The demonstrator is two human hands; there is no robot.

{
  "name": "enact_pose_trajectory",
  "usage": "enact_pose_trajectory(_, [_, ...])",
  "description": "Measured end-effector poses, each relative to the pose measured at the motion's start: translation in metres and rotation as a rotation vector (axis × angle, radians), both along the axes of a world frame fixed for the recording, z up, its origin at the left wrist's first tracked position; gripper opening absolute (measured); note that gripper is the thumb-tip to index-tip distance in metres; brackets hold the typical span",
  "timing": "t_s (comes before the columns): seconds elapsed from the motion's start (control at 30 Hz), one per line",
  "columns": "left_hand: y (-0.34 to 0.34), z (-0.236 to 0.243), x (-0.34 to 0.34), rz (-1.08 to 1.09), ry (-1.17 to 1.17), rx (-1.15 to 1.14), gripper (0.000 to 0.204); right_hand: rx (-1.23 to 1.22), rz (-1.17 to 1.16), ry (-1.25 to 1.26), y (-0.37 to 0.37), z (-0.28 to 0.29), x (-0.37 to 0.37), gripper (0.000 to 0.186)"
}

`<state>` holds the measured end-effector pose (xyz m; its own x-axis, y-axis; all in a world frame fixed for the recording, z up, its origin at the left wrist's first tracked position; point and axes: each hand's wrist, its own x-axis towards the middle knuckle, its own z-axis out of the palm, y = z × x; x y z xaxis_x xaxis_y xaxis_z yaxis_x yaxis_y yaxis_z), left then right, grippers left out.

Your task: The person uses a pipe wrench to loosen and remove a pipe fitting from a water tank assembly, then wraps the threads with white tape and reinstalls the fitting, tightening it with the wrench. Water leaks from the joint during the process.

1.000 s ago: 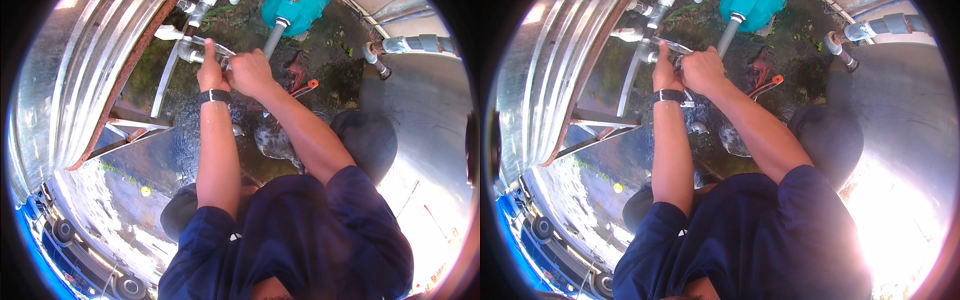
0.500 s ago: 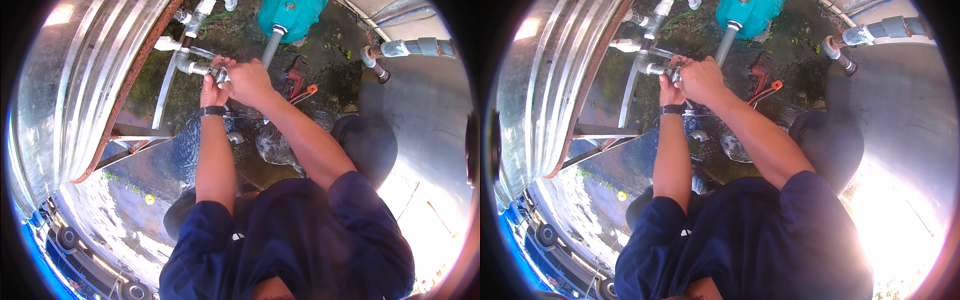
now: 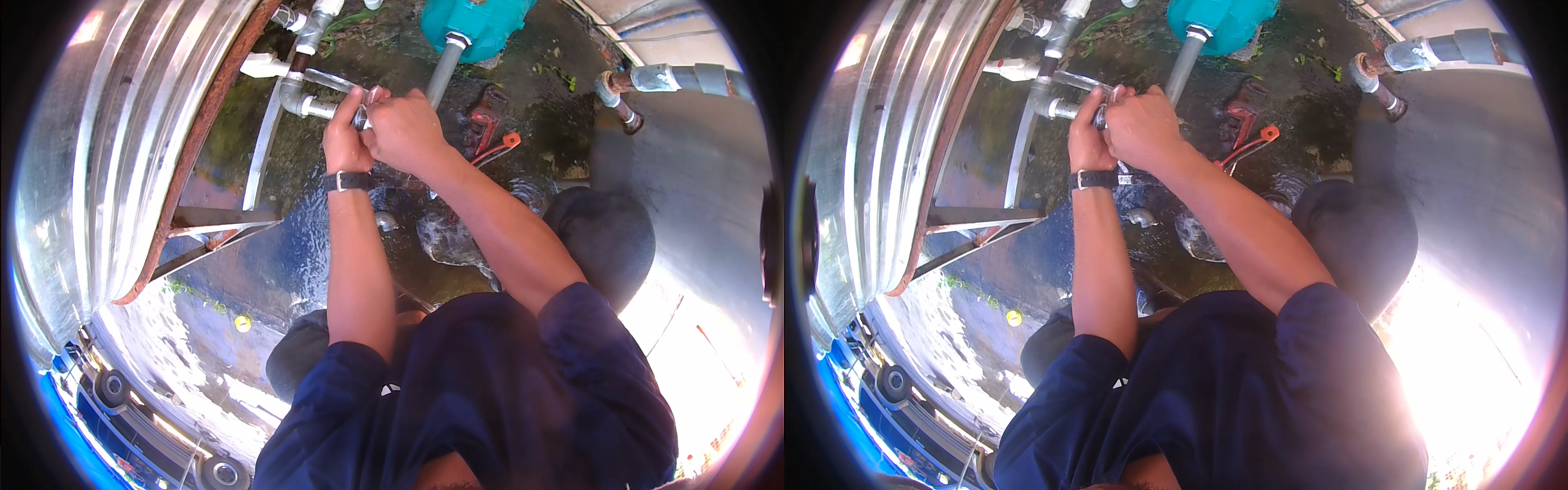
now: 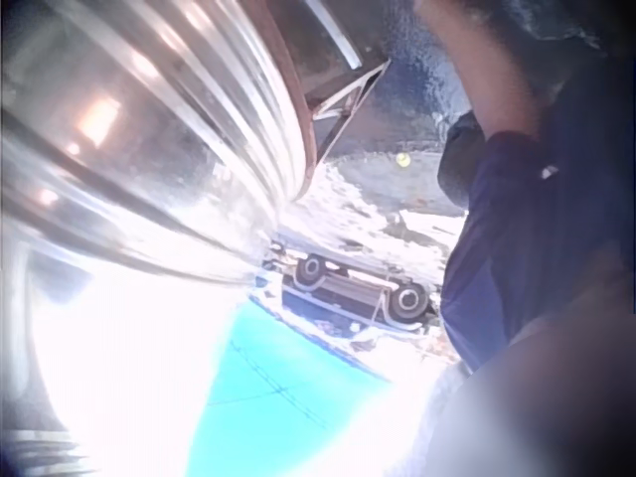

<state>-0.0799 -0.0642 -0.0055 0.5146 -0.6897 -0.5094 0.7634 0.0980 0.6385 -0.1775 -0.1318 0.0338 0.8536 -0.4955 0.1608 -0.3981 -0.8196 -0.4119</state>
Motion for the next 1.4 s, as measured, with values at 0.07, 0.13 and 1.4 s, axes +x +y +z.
enact_pose_trajectory(0.07, [0.009, -0.024, -0.005, -0.014, 0.052, -0.397, 0.058, 0.003, 0.030, 0.050, 0.000, 0.000, -0.001, 0.016])
enact_pose_trajectory(0.13, [0.003, -0.047, -0.008, -0.049, 0.094, -0.808, 0.063, 0.008, 0.036, 0.072, -0.002, 0.001, -0.001, 0.020])
enact_pose_trajectory(1.4, [0.022, -0.009, -0.007, 0.030, 0.019, -0.027, 0.051, 0.079, 0.071, 0.170, -0.007, 0.017, -0.002, 0.029])
